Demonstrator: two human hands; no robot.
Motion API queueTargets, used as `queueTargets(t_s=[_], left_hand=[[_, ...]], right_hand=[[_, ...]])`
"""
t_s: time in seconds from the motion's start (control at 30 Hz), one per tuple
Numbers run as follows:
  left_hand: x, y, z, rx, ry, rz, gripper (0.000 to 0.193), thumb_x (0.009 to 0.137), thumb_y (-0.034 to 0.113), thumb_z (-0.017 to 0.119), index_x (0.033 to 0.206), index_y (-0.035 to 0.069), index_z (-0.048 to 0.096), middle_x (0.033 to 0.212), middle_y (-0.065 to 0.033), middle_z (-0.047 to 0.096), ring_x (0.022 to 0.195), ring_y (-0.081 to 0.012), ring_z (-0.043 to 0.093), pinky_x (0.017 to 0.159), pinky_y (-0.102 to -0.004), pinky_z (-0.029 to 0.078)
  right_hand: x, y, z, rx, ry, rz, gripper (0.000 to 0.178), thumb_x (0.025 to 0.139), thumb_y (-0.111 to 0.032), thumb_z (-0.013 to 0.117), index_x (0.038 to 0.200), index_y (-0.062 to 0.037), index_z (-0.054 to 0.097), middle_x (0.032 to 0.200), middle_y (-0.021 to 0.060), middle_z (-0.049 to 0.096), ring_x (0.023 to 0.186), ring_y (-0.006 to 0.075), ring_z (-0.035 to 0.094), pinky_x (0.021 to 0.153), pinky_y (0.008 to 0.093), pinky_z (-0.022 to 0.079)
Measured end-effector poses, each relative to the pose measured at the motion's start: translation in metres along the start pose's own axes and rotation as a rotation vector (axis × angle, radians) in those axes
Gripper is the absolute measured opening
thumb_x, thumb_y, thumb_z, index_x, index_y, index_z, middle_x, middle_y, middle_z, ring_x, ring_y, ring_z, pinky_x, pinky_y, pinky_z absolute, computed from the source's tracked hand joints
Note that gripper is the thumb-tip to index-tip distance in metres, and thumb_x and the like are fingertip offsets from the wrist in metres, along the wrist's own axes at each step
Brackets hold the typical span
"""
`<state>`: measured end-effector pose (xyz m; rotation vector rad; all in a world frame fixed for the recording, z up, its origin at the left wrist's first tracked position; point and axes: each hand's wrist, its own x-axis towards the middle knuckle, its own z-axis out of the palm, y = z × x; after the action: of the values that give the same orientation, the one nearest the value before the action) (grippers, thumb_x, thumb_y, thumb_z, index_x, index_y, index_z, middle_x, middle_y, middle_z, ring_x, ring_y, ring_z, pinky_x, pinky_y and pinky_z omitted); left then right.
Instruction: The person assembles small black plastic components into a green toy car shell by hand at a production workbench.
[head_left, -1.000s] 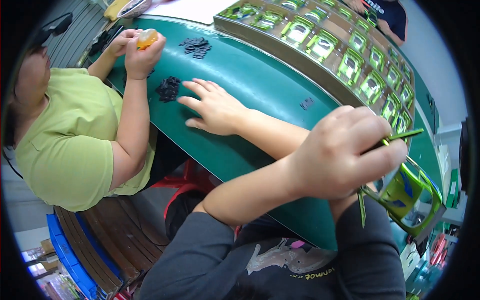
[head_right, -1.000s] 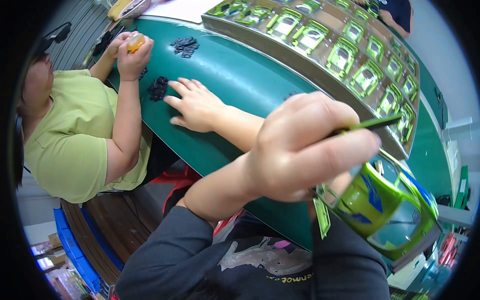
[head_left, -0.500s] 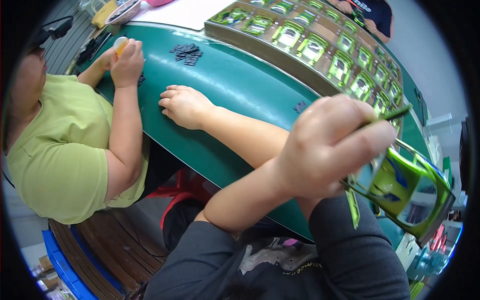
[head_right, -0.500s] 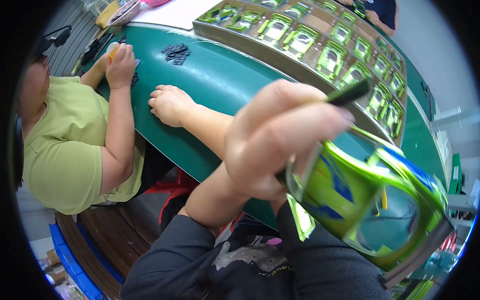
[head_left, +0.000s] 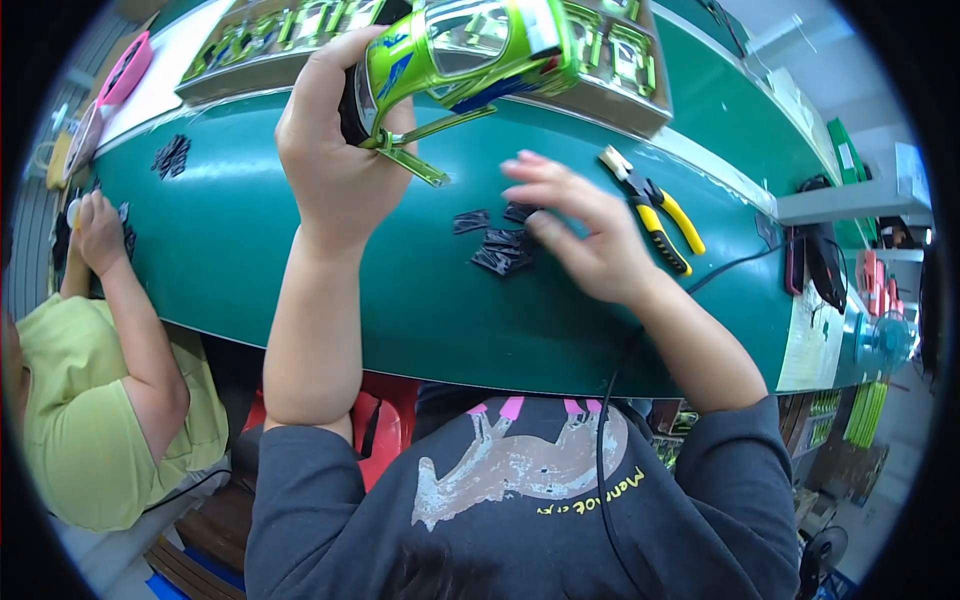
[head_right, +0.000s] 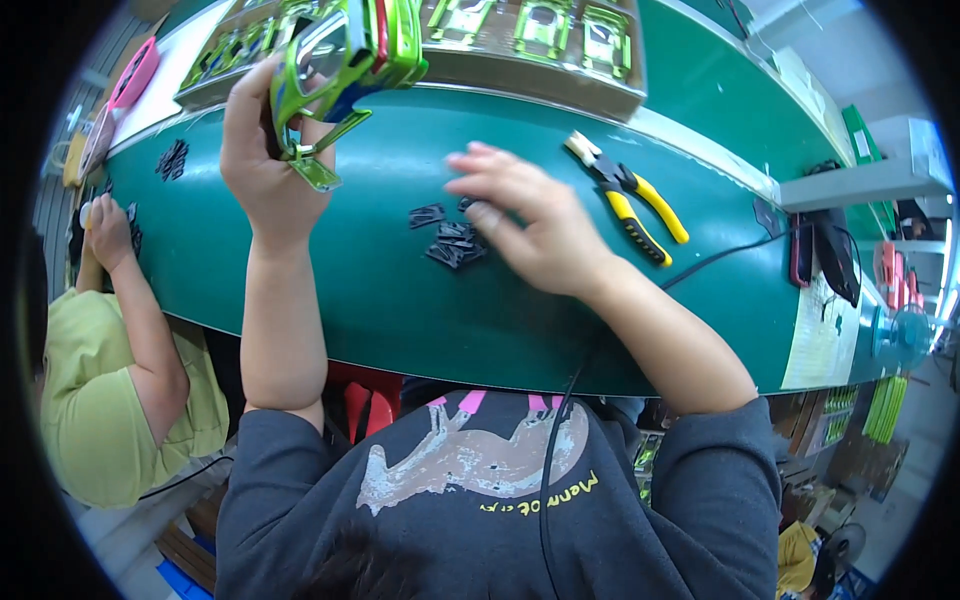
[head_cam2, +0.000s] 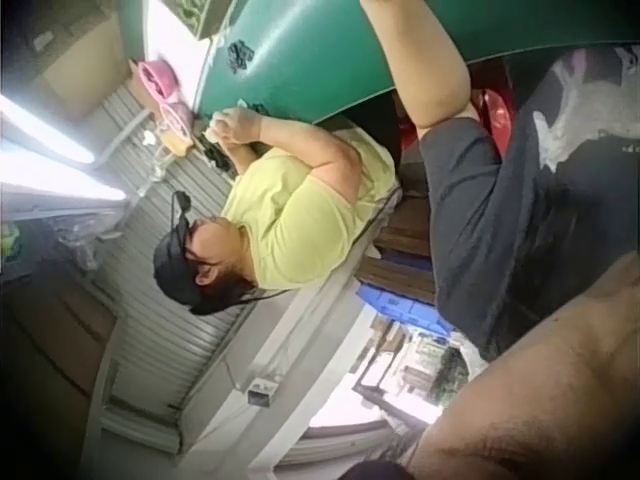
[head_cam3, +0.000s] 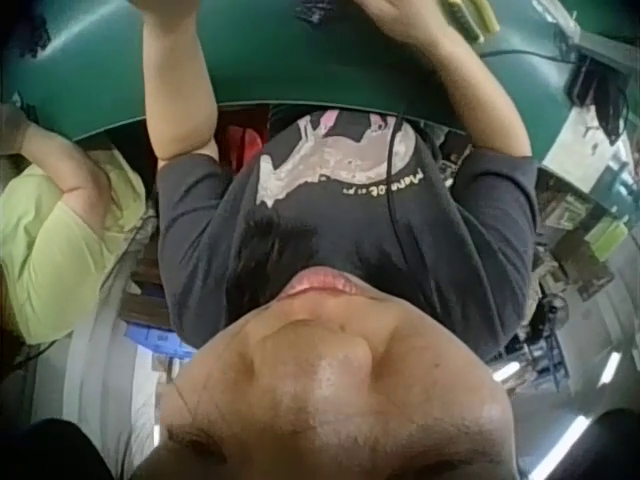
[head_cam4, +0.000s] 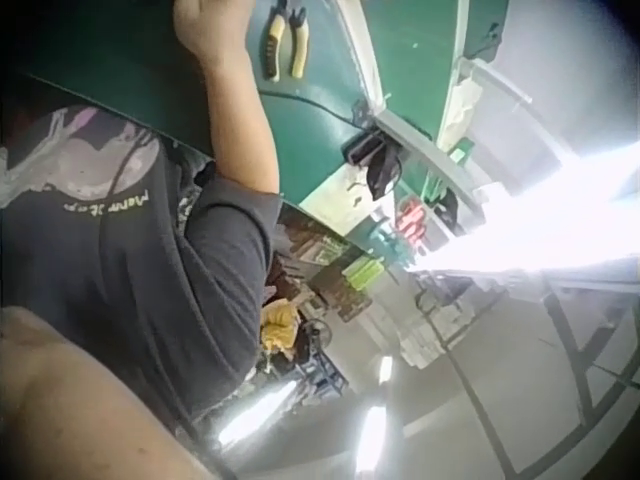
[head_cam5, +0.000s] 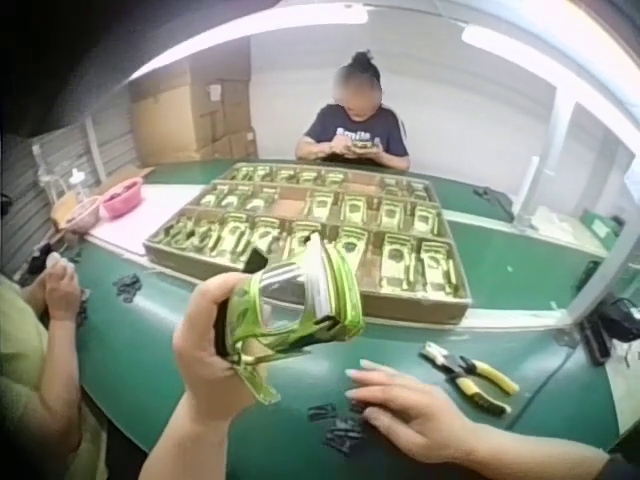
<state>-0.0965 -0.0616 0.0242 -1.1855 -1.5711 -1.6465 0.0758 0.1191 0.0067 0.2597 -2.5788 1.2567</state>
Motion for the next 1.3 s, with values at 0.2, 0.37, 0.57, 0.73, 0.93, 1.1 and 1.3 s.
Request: queueTargets(t_s=[0.2, 0.37, 0.57, 0.73, 0.93, 1.1, 1.3], left_hand=[[-0.020, 0.001, 0.025, 0.173, -0.238, -0.075, 0.036, 0.078, -0.006, 0.065, 0.113, 0.001, 0.061, 0.092, -0.0072, 0.065, 0.079, -0.0148, 0.062, 0.073, -0.0250, 0.051], [-0.028, 0.003, 0.030, 0.236, -0.304, -0.130, 0.033, 0.085, -0.004, 0.065, 0.117, 0.001, 0.060, 0.098, -0.0069, 0.067, 0.087, -0.0121, 0.064, 0.079, -0.0246, 0.051], [-0.029, 0.002, 0.032, 0.220, -0.313, -0.143, 0.040, 0.073, -0.006, 0.069, 0.112, 0.001, 0.062, 0.098, -0.0113, 0.067, 0.085, -0.0219, 0.066, 0.077, -0.0294, 0.053], [-0.033, 0.003, 0.032, 0.227, -0.305, -0.196, 0.040, 0.073, -0.006, 0.070, 0.111, 0.002, 0.061, 0.094, -0.0095, 0.065, 0.079, -0.0208, 0.063, 0.072, -0.0295, 0.052], [-0.037, 0.009, 0.037, 0.356, -0.308, -0.358, 0.038, 0.077, 0.000, 0.069, 0.113, 0.002, 0.055, 0.079, -0.0037, 0.052, 0.066, -0.0163, 0.049, 0.063, -0.0290, 0.045], [-0.037, 0.020, 0.039, 0.323, -0.355, -0.438, 0.047, 0.074, -0.001, 0.066, 0.118, 0.002, 0.049, 0.088, -0.0064, 0.052, 0.076, -0.0187, 0.052, 0.070, -0.0318, 0.047], [-0.042, 0.034, 0.046, 0.335, -0.435, -0.295, 0.050, 0.068, -0.003, 0.069, 0.114, 0.002, 0.050, 0.091, -0.0120, 0.053, 0.080, -0.0280, 0.055, 0.072, -0.0364, 0.047]], right_hand=[[-0.032, 0.013, -0.038, 0.088, 0.154, 0.466, 0.019, 0.085, -0.009, 0.070, 0.103, -0.0020, 0.071, 0.105, 0.0123, 0.068, 0.088, 0.0184, 0.065, 0.081, 0.0304, 0.053], [-0.015, 0.002, -0.026, -0.124, 0.035, 0.465, 0.024, 0.081, -0.015, 0.076, 0.100, -0.0018, 0.071, 0.086, 0.0047, 0.060, 0.074, 0.0115, 0.057, 0.069, 0.0253, 0.049], [-0.011, 0.007, 0.000, -0.292, 0.159, 0.295, 0.020, 0.076, -0.014, 0.077, 0.091, -0.0030, 0.072, 0.095, 0.0108, 0.060, 0.093, 0.0283, 0.060, 0.081, 0.0386, 0.050], [-0.013, 0.001, -0.007, -0.091, 0.211, 0.312, 0.010, 0.075, -0.010, 0.075, 0.083, -0.0045, 0.071, 0.087, 0.0094, 0.062, 0.084, 0.0276, 0.061, 0.077, 0.0363, 0.051], [-0.018, 0.006, -0.037, 0.701, 0.194, 0.571, 0.032, 0.093, -0.007, 0.063, 0.125, -0.0009, 0.061, 0.087, -0.0005, 0.059, 0.068, 0.0041, 0.055, 0.059, 0.0163, 0.045], [-0.018, 0.007, -0.035, 0.908, 0.272, 0.590, 0.025, 0.092, -0.008, 0.065, 0.115, 0.0006, 0.064, 0.082, 0.0024, 0.063, 0.071, 0.0094, 0.065, 0.061, 0.0220, 0.054], [-0.017, -0.005, -0.031, 0.804, 0.357, 0.550, 0.019, 0.092, -0.008, 0.066, 0.108, 0.0006, 0.067, 0.087, 0.0057, 0.069, 0.077, 0.0126, 0.069, 0.067, 0.0231, 0.056]])
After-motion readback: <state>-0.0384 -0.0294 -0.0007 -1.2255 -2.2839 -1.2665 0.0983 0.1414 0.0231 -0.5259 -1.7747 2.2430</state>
